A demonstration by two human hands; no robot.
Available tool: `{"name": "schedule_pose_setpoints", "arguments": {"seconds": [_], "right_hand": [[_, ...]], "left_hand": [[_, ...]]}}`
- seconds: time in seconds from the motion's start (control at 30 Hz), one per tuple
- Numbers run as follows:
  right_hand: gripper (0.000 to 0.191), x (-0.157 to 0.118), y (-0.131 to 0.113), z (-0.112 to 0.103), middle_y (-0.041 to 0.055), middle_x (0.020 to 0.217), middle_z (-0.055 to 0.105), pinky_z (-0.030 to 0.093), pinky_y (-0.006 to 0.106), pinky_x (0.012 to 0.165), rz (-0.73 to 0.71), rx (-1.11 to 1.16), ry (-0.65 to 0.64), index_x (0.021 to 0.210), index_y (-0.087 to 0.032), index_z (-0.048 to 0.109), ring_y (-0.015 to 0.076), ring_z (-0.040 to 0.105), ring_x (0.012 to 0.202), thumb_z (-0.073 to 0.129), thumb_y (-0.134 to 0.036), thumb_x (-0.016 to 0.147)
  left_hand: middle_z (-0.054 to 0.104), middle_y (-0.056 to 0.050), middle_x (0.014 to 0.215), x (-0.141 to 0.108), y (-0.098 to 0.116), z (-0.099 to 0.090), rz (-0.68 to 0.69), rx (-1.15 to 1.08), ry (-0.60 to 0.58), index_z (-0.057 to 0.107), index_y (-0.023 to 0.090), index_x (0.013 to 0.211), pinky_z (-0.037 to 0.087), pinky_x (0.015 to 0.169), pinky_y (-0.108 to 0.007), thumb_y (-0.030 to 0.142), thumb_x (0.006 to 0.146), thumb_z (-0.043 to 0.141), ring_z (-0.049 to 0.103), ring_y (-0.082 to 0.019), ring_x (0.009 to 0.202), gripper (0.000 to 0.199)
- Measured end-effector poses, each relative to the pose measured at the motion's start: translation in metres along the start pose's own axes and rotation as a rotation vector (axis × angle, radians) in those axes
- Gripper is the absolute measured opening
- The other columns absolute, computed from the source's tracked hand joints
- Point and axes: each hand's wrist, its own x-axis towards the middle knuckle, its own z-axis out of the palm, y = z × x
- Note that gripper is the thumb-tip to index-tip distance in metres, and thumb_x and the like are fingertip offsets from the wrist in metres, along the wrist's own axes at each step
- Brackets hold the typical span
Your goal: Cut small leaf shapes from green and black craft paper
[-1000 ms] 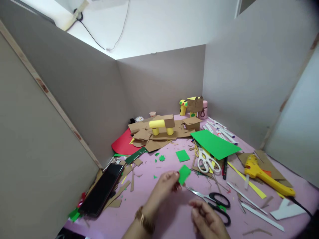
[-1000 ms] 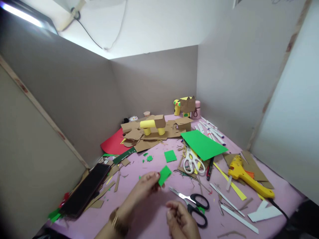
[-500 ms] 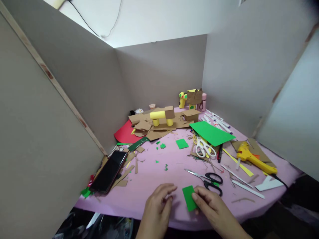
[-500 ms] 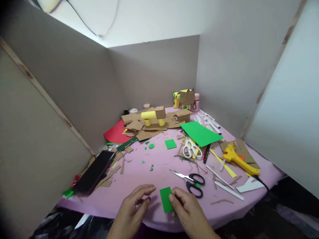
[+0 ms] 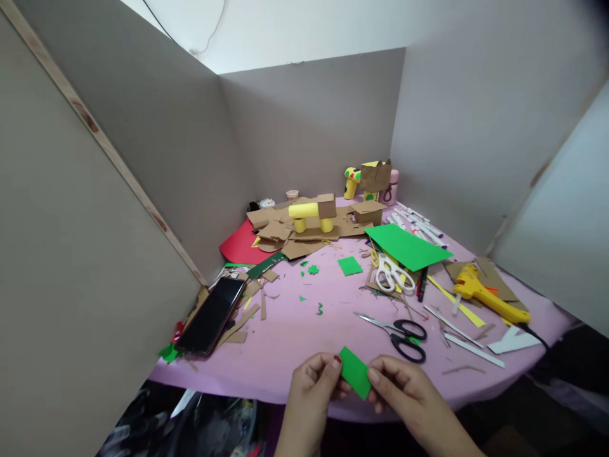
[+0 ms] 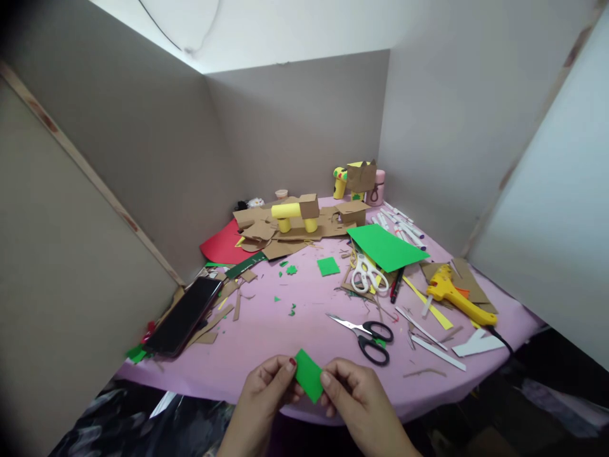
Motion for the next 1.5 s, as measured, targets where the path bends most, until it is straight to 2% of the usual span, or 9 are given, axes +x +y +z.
{"name": "schedule_pose_setpoints", "arguments": {"seconds": [0.23,0.33,0.53,0.7,0.83,1.03,1.17,1.33,1.5], "right_hand": [[0.030,0.001,0.006,0.004,-0.0021,0.056,0.057,0.039,0.022,0.050,0.068,0.149,0.135,0.067,-0.016,0.058,0.0110,0.049,0.050,0.058,-0.043,0.081],[0.027,0.000,0.008,0.003,-0.0017,0.058,0.057,0.041,0.023,0.053,-0.023,0.044,0.158,0.070,-0.016,0.063,0.0126,0.051,0.054,0.056,-0.039,0.084],[0.019,-0.005,0.012,-0.002,0.0025,0.076,0.066,0.050,0.024,0.059,-0.222,-0.152,0.243,0.098,-0.022,0.066,0.0171,0.060,0.065,0.062,-0.027,0.080],[0.022,-0.013,0.013,-0.002,0.0003,0.079,0.066,0.050,0.022,0.063,-0.360,-0.158,0.195,0.100,-0.029,0.064,0.0169,0.061,0.073,0.061,-0.019,0.081],[0.011,-0.014,0.011,0.002,-0.0013,0.074,0.062,0.049,0.020,0.058,-0.104,0.118,0.174,0.094,-0.026,0.061,0.0133,0.059,0.066,0.058,-0.031,0.085],[0.037,-0.006,0.001,0.006,-0.0068,0.051,0.047,0.033,0.016,0.039,0.178,0.373,0.091,0.065,-0.017,0.055,0.0066,0.039,0.043,0.064,-0.051,0.074],[0.039,-0.005,-0.004,0.006,-0.0091,0.048,0.041,0.031,0.016,0.041,0.196,0.362,0.117,0.059,-0.016,0.052,0.0054,0.035,0.042,0.072,-0.048,0.066],[0.031,-0.001,0.007,0.000,-0.0061,0.048,0.046,0.033,0.020,0.043,0.115,0.120,0.112,0.066,-0.017,0.055,0.0096,0.043,0.043,0.054,-0.042,0.083],[0.013,0.002,0.018,-0.011,0.0038,0.079,0.060,0.043,0.032,0.072,-0.098,-0.250,0.186,0.092,-0.019,0.062,0.0201,0.056,0.078,0.055,-0.024,0.084]], "left_hand": [[0.065,-0.002,0.070,-0.001,0.001,0.002,0.240,0.113,0.111,0.067,0.018,0.089,0.046,0.060,-0.022,0.038,0.071,0.068,0.059,-0.015,0.066,0.027],[0.065,-0.003,0.068,-0.007,0.003,0.004,0.330,0.266,0.073,0.070,0.019,0.079,0.047,0.056,-0.023,0.028,0.073,0.068,0.060,-0.017,0.063,0.011],[0.068,-0.007,0.076,-0.016,0.000,-0.006,1.190,0.762,0.040,0.069,0.020,0.096,0.051,0.058,-0.025,0.003,0.079,0.057,0.062,-0.016,0.067,0.026],[0.070,-0.010,0.079,-0.016,-0.007,-0.017,1.470,0.993,0.039,0.066,0.010,0.096,0.055,0.066,-0.029,0.006,0.083,0.056,0.064,-0.018,0.076,0.018],[0.073,-0.011,0.081,-0.020,0.000,-0.020,1.537,1.173,-0.010,0.065,0.008,0.096,0.056,0.071,-0.028,0.009,0.085,0.052,0.066,-0.019,0.079,0.017],[0.075,-0.011,0.083,-0.021,0.013,-0.017,1.591,1.253,-0.187,0.064,0.006,0.095,0.056,0.076,-0.027,0.008,0.091,0.039,0.069,-0.018,0.081,0.026],[0.075,-0.011,0.082,-0.021,0.009,-0.017,1.600,1.266,-0.211,0.065,0.007,0.094,0.056,0.078,-0.026,0.006,0.091,0.037,0.070,-0.018,0.081,0.028],[0.074,-0.013,0.086,-0.010,-0.006,-0.022,1.548,1.212,-0.148,0.063,0.007,0.098,0.056,0.080,-0.027,0.007,0.090,0.043,0.068,-0.018,0.088,0.021],[0.073,-0.013,0.089,0.009,-0.023,-0.022,1.310,1.199,-0.078,0.063,0.011,0.100,0.059,0.072,-0.030,0.010,0.091,0.040,0.069,-0.019,0.083,0.024]]}}
